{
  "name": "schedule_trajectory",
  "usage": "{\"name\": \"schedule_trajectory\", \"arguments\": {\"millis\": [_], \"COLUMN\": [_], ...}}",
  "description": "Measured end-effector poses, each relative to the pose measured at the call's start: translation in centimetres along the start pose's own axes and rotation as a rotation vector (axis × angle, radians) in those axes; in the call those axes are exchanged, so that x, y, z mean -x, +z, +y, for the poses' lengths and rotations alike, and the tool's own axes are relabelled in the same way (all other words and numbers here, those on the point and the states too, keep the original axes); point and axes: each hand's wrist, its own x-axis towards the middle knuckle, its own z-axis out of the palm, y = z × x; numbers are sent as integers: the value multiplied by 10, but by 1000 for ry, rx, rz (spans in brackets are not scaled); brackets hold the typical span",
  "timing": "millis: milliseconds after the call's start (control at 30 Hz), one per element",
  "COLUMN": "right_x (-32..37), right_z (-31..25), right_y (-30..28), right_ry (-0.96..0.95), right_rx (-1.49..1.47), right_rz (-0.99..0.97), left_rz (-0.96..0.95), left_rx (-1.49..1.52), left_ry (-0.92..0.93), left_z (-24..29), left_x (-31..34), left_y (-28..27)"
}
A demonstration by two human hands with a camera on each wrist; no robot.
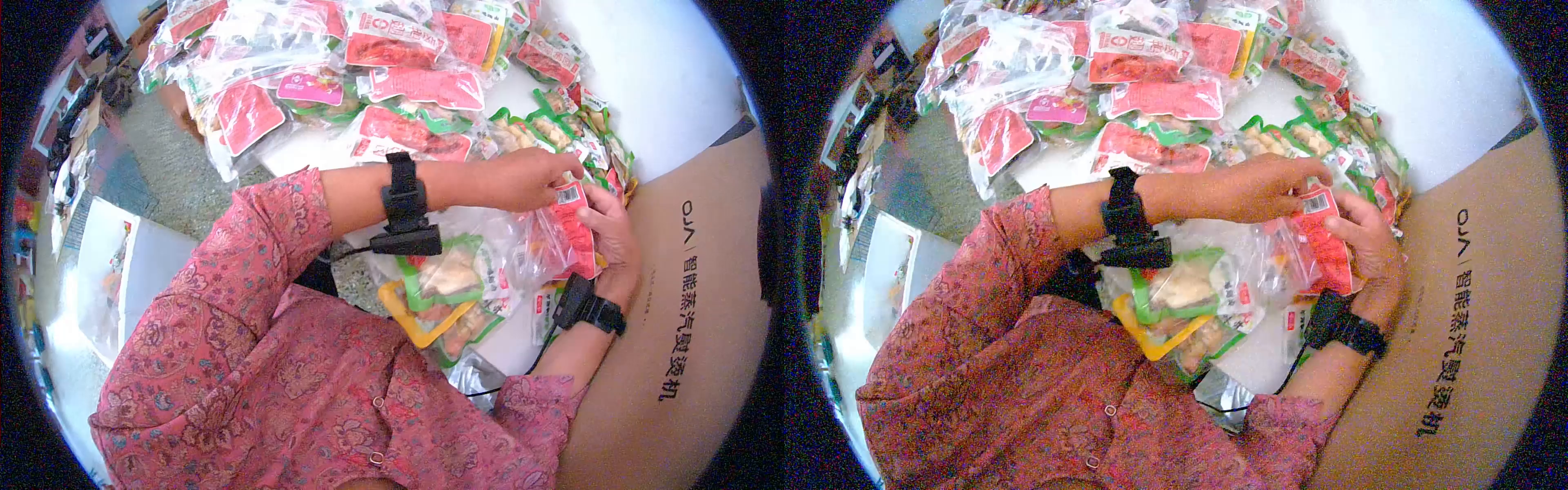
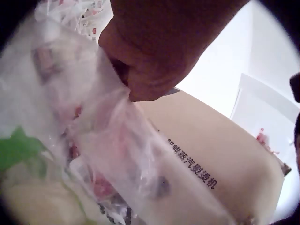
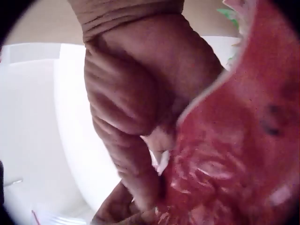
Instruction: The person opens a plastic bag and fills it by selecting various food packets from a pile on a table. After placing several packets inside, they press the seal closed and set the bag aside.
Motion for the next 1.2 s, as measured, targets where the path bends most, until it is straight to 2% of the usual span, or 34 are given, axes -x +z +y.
{"name": "schedule_trajectory", "arguments": {"millis": [33, 67, 100, 167, 200, 233, 300, 333, 400, 433, 467, 500, 567, 633, 667, 733, 833, 867, 967, 1000, 1033, 1067, 1100, 1167, 1200], "right_x": [-3, -10, -11, -10, -10, -9, -4, -3, -1, -2, -2, -3, -9, -10, -9, -10, -7, -3, 23, 30, 33, 30, 33, 41, 44], "right_z": [-4, 1, 3, 2, -3, -7, -20, -26, -34, -35, -36, -38, -32, -37, -34, -28, -19, -14, 9, 17, 25, 39, 39, 29, 26], "right_y": [10, 4, 1, -5, -7, -8, -8, -9, -14, -14, -14, -15, -13, 28, 27, 28, 43, 46, 50, 50, 50, 50, 60, 85, 80], "right_ry": [19, -57, -61, 139, 62, 54, -128, -137, -380, -390, -518, -643, -661, -490, -494, -219, -237, -238, -383, -430, -475, -508, -505, -374, -370], "right_rx": [152, 367, 357, 498, 574, 571, 401, 397, 241, 235, 107, -24, -73, -65, -68, 278, 266, 263, 560, 657, 755, 504, 498, -56, -57], "right_rz": [30, -7, -8, 13, -5, -7, 318, 315, 572, 568, 629, 687, 652, 491, 489, 233, 132, 123, 285, 342, 399, 398, 393, 475, 470], "left_rz": [13, 5, -3, 4, -11, -12, 103, 89, 29, -30, -60, -61, -57, -4, 52, 63, 69, 58, 65, 9, 5, 30, 57, 70, 79], "left_rx": [-135, -201, -208, -238, -170, -180, -432, -436, -433, -418, -426, -435, -473, -523, -566, -534, -562, -619, -701, -762, -762, -732, -702, -741, -718], "left_ry": [105, 72, 66, 49, 3, 2, 339, 361, 361, 362, 464, 466, 478, 489, 498, 539, 585, 592, 632, 538, 528, 583, 639, 602, 614], "left_z": [2, 4, 4, 5, 14, 15, 18, 31, 51, 56, 53, 55, 58, 64, 67, 73, 82, 85, 96, 104, 103, 100, 99, 108, 109], "left_x": [0, 1, 2, 3, 6, 5, 2, 2, 6, 7, 2, 1, 0, 1, 3, 5, 9, 10, 9, 10, 7, 2, -1, 3, 3], "left_y": [0, 0, -1, -4, -12, -17, -29, -38, -53, -58, -60, -60, -59, -56, -54, -51, -44, -40, -32, -32, -33, -36, -39, -47, -52]}}
